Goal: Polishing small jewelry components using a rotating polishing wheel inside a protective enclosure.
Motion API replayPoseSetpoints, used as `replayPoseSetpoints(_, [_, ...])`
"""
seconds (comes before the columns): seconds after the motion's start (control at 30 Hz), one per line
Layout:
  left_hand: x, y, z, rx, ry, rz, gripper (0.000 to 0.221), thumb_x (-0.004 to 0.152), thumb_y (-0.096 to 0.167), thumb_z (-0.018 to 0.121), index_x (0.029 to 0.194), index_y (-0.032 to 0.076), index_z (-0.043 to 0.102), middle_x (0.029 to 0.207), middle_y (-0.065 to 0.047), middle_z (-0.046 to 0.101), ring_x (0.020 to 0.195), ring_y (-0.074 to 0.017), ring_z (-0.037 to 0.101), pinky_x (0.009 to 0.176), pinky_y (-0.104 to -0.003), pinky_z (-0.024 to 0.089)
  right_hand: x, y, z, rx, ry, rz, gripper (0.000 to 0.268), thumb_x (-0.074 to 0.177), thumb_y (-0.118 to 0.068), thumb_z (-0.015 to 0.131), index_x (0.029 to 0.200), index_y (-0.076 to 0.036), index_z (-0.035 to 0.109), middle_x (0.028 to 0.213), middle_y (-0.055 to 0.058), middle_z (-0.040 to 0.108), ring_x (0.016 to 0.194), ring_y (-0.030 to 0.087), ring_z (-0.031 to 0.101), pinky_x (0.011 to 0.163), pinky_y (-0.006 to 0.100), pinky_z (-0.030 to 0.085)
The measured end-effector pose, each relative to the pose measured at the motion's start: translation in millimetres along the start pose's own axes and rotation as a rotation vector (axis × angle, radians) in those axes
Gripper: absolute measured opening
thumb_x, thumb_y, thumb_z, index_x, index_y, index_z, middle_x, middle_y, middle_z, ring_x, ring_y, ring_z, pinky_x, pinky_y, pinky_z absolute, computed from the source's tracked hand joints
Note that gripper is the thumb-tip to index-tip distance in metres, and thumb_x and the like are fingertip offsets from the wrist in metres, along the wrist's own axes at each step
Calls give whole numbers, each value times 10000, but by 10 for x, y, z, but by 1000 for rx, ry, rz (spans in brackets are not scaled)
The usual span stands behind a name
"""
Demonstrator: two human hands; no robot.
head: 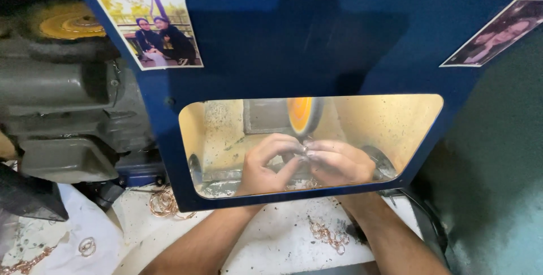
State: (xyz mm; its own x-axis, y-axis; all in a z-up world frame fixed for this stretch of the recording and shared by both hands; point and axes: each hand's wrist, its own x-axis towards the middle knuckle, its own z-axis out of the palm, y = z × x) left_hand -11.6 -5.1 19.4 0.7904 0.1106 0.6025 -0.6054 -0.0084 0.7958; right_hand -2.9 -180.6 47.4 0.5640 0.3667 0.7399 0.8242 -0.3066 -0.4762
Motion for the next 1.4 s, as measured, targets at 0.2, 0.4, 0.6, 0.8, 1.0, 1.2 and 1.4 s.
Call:
replayPoseSetpoints(0.2, [28,61,-17,-5,-28,18,135,828,4,796,895,119,775,873,-44,768,622,-180,663,645,-316,568,61,-38,-25,75,14,-65,173,782,-5,816,954,-28,806,1035,159,764,918,277,776,865,353,612])
replayPoseSetpoints(0.4, [54,29,-48,-2,-58,59,127,818,17,815,885,120,784,899,-43,773,646,-189,681,652,-318,577,22,-59,64,255,102,62,196,791,-9,821,963,73,775,1011,253,726,913,299,770,854,399,626])
replayPoseSetpoints(0.6, [94,32,-80,6,-83,117,143,816,24,815,906,132,789,925,-45,768,679,-197,699,651,-309,586,63,-70,50,21,94,3,164,774,-13,844,929,-52,806,967,126,759,835,233,772,787,354,614])
replayPoseSetpoints(0.8, [43,-82,-71,-11,-84,44,88,847,23,774,897,93,792,868,-70,768,659,-200,678,640,-312,575,-93,253,101,70,99,90,135,829,-121,844,885,-42,750,826,113,761,712,254,757,691,349,614])
replayPoseSetpoints(1.0, [29,-201,-114,16,-166,10,50,840,79,806,861,120,787,850,-37,765,686,-200,693,676,-315,574,-108,430,-52,95,-196,446,214,736,-151,866,885,-43,758,791,144,760,749,239,742,706,407,588])
replayPoseSetpoints(1.2, [40,-472,-218,36,-140,-61,124,974,77,689,863,82,745,856,-84,732,748,-189,660,726,-335,554,42,226,-311,-135,-622,714,277,759,-126,755,987,31,756,924,271,773,948,487,726,855,549,552])
replayPoseSetpoints(1.4, [4,-420,-208,0,-129,-226,146,993,103,683,867,104,757,843,-47,726,785,-133,653,780,-312,570,-311,197,-496,-350,-755,930,263,853,-267,735,1104,-201,776,1075,53,787,1097,305,717,909,418,573])
